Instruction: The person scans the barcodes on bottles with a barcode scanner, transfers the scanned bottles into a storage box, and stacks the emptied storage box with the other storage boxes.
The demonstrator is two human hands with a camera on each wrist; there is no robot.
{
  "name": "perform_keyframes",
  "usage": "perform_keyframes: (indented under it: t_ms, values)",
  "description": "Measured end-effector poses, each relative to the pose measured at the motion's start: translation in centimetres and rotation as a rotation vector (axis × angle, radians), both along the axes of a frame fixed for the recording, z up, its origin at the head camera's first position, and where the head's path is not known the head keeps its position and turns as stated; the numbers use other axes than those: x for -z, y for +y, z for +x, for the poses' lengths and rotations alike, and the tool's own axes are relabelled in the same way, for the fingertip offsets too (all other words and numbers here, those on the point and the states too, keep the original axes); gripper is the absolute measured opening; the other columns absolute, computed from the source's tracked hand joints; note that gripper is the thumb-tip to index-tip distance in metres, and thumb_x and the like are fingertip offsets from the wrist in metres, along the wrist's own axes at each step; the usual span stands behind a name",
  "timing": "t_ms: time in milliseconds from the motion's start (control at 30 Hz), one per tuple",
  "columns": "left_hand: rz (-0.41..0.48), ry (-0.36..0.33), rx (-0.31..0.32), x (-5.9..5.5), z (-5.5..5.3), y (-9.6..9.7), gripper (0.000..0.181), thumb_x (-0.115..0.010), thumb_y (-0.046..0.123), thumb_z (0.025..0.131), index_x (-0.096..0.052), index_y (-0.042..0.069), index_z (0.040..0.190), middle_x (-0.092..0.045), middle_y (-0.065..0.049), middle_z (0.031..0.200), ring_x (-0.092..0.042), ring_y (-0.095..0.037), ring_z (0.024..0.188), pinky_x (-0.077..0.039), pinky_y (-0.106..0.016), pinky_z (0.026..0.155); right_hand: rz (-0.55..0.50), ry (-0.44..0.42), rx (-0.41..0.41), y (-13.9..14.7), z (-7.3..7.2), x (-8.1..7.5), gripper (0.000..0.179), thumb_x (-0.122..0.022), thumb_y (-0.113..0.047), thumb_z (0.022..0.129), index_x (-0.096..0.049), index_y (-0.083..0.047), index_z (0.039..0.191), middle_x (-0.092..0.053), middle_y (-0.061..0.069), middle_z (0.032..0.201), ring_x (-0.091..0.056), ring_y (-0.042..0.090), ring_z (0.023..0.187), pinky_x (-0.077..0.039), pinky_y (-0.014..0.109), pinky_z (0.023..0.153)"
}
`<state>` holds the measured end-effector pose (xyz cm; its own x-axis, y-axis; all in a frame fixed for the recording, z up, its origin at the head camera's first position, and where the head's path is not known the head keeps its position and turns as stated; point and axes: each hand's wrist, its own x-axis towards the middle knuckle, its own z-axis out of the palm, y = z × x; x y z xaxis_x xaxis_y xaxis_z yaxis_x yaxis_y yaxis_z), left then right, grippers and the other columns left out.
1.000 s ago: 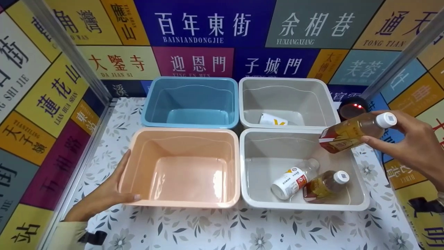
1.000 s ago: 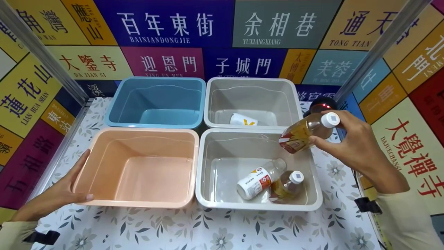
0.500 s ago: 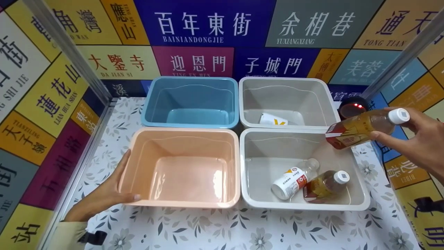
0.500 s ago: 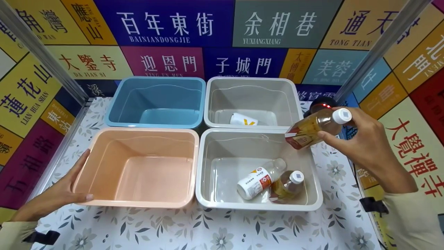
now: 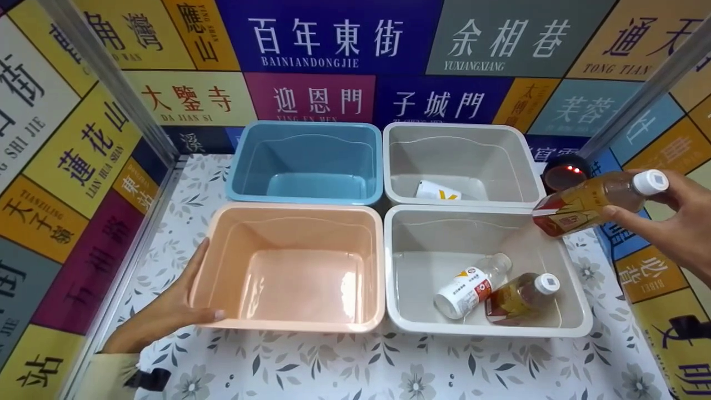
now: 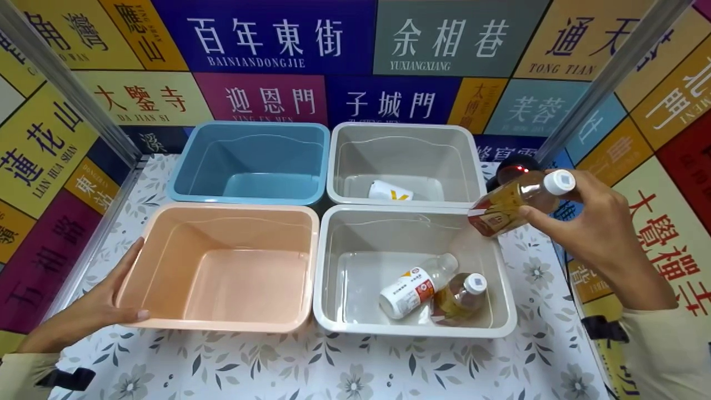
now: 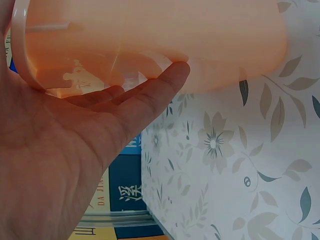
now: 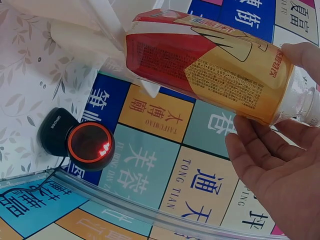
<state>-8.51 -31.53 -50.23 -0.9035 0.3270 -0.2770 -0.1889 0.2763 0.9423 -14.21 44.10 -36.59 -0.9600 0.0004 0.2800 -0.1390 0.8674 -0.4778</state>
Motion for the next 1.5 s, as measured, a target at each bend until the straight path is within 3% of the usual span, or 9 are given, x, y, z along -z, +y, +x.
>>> perform_keyframes:
  t_ms: [233, 400, 833, 1000, 1100, 1267, 1500]
  values:
    - [-0.002, 0.012, -0.002, 0.1, 0.0, 0.1, 0.123, -0.081, 0.01, 0.081, 0.006, 0.053, 0.157, -0.003, -0.004, 0.167, -0.049, -0.044, 0.118, -0.052, -0.045, 0.089, -0.016, 0.003, 0.033, 0.5, 0.1, 0.2, 0.072, -0.076, -0.025, 0.092, -0.04, -0.007, 0.151, -0.046, 0.03, 0.145, -0.044, 0.059, 0.127, -0.033, 0.065, 0.105]
    - [-0.012, 0.007, -0.005, 0.1, 0.0, 0.0, 0.123, -0.082, 0.012, 0.081, 0.005, 0.053, 0.157, -0.002, -0.005, 0.168, -0.049, -0.044, 0.119, -0.052, -0.046, 0.09, -0.017, 0.008, 0.07, 0.8, 0.1, 0.3, 0.072, -0.076, -0.027, 0.091, -0.041, -0.006, 0.151, -0.046, 0.029, 0.145, -0.046, 0.058, 0.126, -0.035, 0.055, 0.108]
    - [0.023, 0.004, -0.007, 0.0, 0.0, 0.1, 0.125, -0.082, 0.011, 0.079, 0.005, 0.052, 0.158, -0.009, -0.009, 0.167, -0.05, -0.045, 0.119, -0.051, -0.047, 0.09, -0.046, 0.013, 0.133, 1.5, -0.5, 0.7, 0.071, -0.073, -0.027, 0.093, -0.04, -0.006, 0.152, -0.045, 0.026, 0.148, -0.044, 0.056, 0.128, -0.031, 0.052, 0.114]
    - [0.034, 0.016, 0.004, -0.1, -0.1, 0.1, 0.124, -0.081, 0.01, 0.079, 0.005, 0.052, 0.158, -0.016, -0.01, 0.165, -0.05, -0.046, 0.12, -0.05, -0.048, 0.092, -0.047, 0.046, 0.136, 1.8, -0.6, 1.2, 0.069, -0.072, -0.027, 0.094, -0.042, -0.006, 0.151, -0.046, 0.025, 0.147, -0.047, 0.044, 0.131, -0.032, 0.037, 0.115]
    - [0.011, 0.026, 0.01, -0.1, -0.2, 0.0, 0.124, -0.082, 0.011, 0.08, 0.006, 0.052, 0.158, -0.009, -0.006, 0.167, -0.049, -0.044, 0.121, -0.048, -0.047, 0.094, -0.041, 0.072, 0.139, 2.1, -0.7, 1.4, 0.068, -0.074, -0.026, 0.093, -0.044, -0.006, 0.15, -0.049, 0.025, 0.145, -0.05, 0.036, 0.13, -0.034, 0.029, 0.113]
    - [-0.001, 0.019, 0.009, -0.1, -0.1, -0.1, 0.124, -0.082, 0.012, 0.079, 0.006, 0.053, 0.157, -0.004, -0.004, 0.168, -0.048, -0.043, 0.122, -0.046, -0.047, 0.096, -0.039, 0.058, 0.174, 2.3, -0.7, 1.6, 0.069, -0.073, -0.028, 0.093, -0.042, -0.006, 0.151, -0.049, 0.025, 0.146, -0.049, 0.047, 0.126, -0.036, 0.034, 0.113]
    - [0.028, 0.02, 0.019, -0.1, -0.1, 0.0, 0.123, -0.08, 0.012, 0.08, 0.006, 0.055, 0.156, -0.012, -0.009, 0.166, -0.05, -0.046, 0.122, -0.049, -0.048, 0.094, -0.042, 0.027, 0.185, 2.4, -0.8, 1.9, 0.071, -0.07, -0.03, 0.095, -0.038, -0.005, 0.153, -0.046, 0.028, 0.148, -0.046, 0.054, 0.129, -0.034, 0.041, 0.113]
